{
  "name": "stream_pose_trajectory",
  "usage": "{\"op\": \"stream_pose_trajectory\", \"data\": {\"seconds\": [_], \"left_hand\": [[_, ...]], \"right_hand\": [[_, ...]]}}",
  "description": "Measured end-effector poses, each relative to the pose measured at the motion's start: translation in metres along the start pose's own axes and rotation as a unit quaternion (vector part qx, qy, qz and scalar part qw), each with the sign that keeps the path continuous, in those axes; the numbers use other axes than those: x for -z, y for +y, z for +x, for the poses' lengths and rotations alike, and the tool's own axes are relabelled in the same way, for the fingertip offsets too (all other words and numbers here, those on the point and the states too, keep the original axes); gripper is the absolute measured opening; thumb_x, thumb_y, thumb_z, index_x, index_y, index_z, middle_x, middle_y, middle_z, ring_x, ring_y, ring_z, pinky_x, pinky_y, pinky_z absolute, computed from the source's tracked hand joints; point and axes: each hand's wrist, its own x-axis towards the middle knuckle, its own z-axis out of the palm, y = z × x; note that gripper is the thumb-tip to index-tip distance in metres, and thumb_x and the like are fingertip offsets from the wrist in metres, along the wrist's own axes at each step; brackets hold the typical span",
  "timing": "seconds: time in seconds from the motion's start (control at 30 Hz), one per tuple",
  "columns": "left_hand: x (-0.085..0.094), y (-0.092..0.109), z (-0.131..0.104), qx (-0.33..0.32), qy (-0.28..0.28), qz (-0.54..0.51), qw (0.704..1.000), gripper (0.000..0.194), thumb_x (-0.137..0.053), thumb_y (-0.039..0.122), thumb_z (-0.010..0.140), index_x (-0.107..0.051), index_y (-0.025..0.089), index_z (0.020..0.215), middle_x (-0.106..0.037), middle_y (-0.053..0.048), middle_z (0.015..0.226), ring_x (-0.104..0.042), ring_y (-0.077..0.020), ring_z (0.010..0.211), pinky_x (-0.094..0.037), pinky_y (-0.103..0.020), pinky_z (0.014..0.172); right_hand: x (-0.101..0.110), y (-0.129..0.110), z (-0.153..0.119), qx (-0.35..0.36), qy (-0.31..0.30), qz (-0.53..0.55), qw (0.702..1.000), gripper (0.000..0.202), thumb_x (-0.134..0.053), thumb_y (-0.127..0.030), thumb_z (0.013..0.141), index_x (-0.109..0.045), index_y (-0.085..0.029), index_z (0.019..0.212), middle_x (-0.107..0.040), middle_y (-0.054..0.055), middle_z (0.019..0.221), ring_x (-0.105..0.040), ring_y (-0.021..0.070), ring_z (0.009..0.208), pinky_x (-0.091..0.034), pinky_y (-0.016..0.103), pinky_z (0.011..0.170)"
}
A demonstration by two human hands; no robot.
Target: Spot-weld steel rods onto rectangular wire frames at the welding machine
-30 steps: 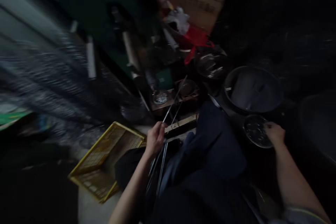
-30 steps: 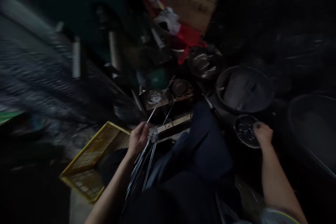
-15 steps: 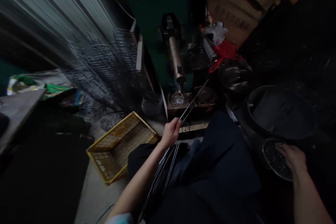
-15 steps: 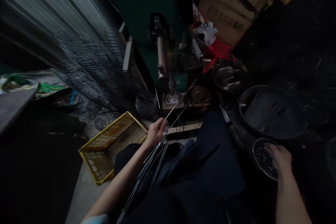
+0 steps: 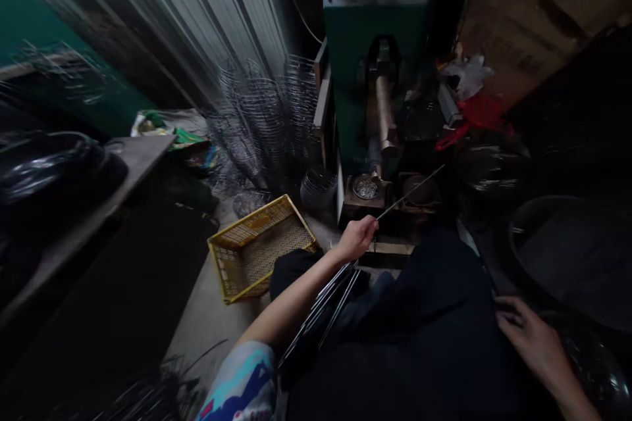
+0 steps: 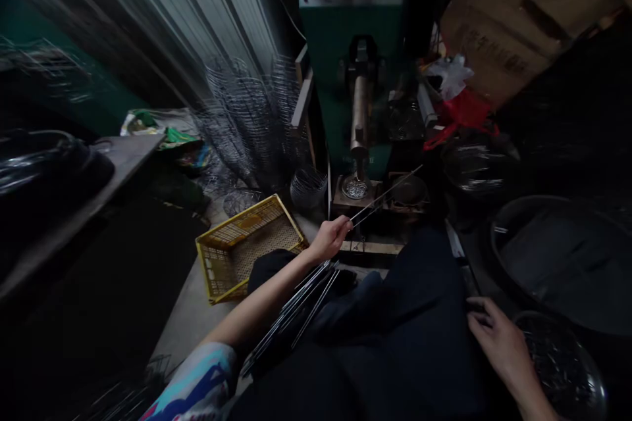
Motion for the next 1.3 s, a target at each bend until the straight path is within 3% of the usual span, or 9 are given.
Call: {"op": "stream_pose_trajectory", "data": {"seconds": [0.2,0.37,0.53,0.67,0.8,0.93,1.1,1.2,1.3], "left_hand": [[0.000,-0.003,-0.002,-0.002,0.000,-0.003,1.000,0.027,-0.035,0.031,0.096,-0.049,0.019,0.076,-0.040,0.004,0.060,-0.039,-0.0100,0.053,-0.030,-0.022,0.055],[0.004,-0.007,-0.005,0.002,0.013,0.001,1.000,0.028,-0.036,0.031,0.096,-0.046,0.019,0.073,-0.040,0.005,0.060,-0.039,-0.0091,0.052,-0.029,-0.022,0.055],[0.008,-0.011,-0.005,0.007,0.014,0.008,1.000,0.027,-0.037,0.032,0.095,-0.049,0.019,0.075,-0.040,0.005,0.059,-0.039,-0.0093,0.052,-0.030,-0.022,0.056],[0.008,-0.012,-0.003,0.014,0.022,0.011,1.000,0.028,-0.037,0.032,0.094,-0.052,0.018,0.076,-0.039,0.006,0.057,-0.038,-0.0094,0.052,-0.030,-0.022,0.055],[0.009,-0.015,-0.002,0.024,0.034,0.008,0.999,0.027,-0.040,0.033,0.093,-0.053,0.017,0.076,-0.038,0.006,0.055,-0.037,-0.0091,0.051,-0.031,-0.021,0.054],[0.011,-0.019,-0.002,0.034,0.035,0.012,0.999,0.027,-0.041,0.034,0.092,-0.054,0.017,0.076,-0.040,0.006,0.055,-0.038,-0.0090,0.050,-0.031,-0.021,0.054],[0.010,-0.024,0.000,0.031,0.035,0.011,0.999,0.025,-0.041,0.032,0.093,-0.054,0.017,0.077,-0.043,0.005,0.058,-0.042,-0.0092,0.052,-0.032,-0.021,0.055],[0.009,-0.027,0.001,0.029,0.030,0.003,0.999,0.026,-0.039,0.033,0.093,-0.053,0.017,0.077,-0.043,0.005,0.059,-0.042,-0.0097,0.054,-0.033,-0.021,0.057],[0.008,-0.028,0.002,0.027,0.023,-0.002,0.999,0.027,-0.038,0.032,0.094,-0.052,0.018,0.076,-0.041,0.005,0.058,-0.041,-0.0100,0.053,-0.033,-0.021,0.056]], "right_hand": [[-0.007,0.010,-0.002,-0.019,0.001,-0.033,0.999,0.038,-0.060,-0.055,0.067,-0.068,-0.022,0.084,-0.072,0.004,0.077,-0.068,0.0212,0.066,-0.053,0.027,0.060],[0.005,0.008,-0.006,-0.013,-0.002,-0.062,0.998,0.035,-0.063,-0.054,0.069,-0.069,-0.021,0.079,-0.070,0.003,0.073,-0.065,0.0208,0.068,-0.050,0.027,0.060],[0.014,-0.013,-0.005,-0.058,0.126,0.139,0.981,0.039,-0.074,-0.052,0.065,-0.064,-0.018,0.081,-0.066,0.004,0.073,-0.063,0.0186,0.067,-0.053,0.027,0.061],[-0.008,-0.025,-0.002,-0.049,0.109,0.231,0.966,0.046,-0.074,-0.052,0.067,-0.066,-0.016,0.095,-0.069,0.006,0.080,-0.066,0.0199,0.070,-0.056,0.031,0.066],[-0.023,-0.018,-0.010,0.019,0.122,0.046,0.991,0.049,-0.059,-0.056,0.081,-0.070,-0.019,0.111,-0.071,0.010,0.108,-0.067,0.0239,0.091,-0.054,0.035,0.080],[-0.019,-0.012,-0.030,0.022,0.109,-0.131,0.985,0.038,-0.048,-0.051,0.087,-0.071,-0.025,0.104,-0.073,0.005,0.100,-0.069,0.0247,0.089,-0.054,0.033,0.079],[-0.020,-0.002,-0.042,0.044,0.096,-0.164,0.981,0.035,-0.041,-0.041,0.090,-0.066,-0.022,0.107,-0.071,0.007,0.101,-0.069,0.0230,0.087,-0.054,0.033,0.077],[-0.023,0.006,-0.034,0.082,0.124,-0.165,0.975,0.038,-0.037,-0.036,0.091,-0.061,-0.021,0.115,-0.067,0.009,0.107,-0.067,0.0228,0.091,-0.054,0.035,0.080],[-0.025,0.010,-0.019,0.093,0.138,-0.166,0.972,0.034,-0.038,-0.035,0.089,-0.062,-0.024,0.110,-0.066,0.008,0.099,-0.067,0.0236,0.086,-0.056,0.036,0.074]]}}
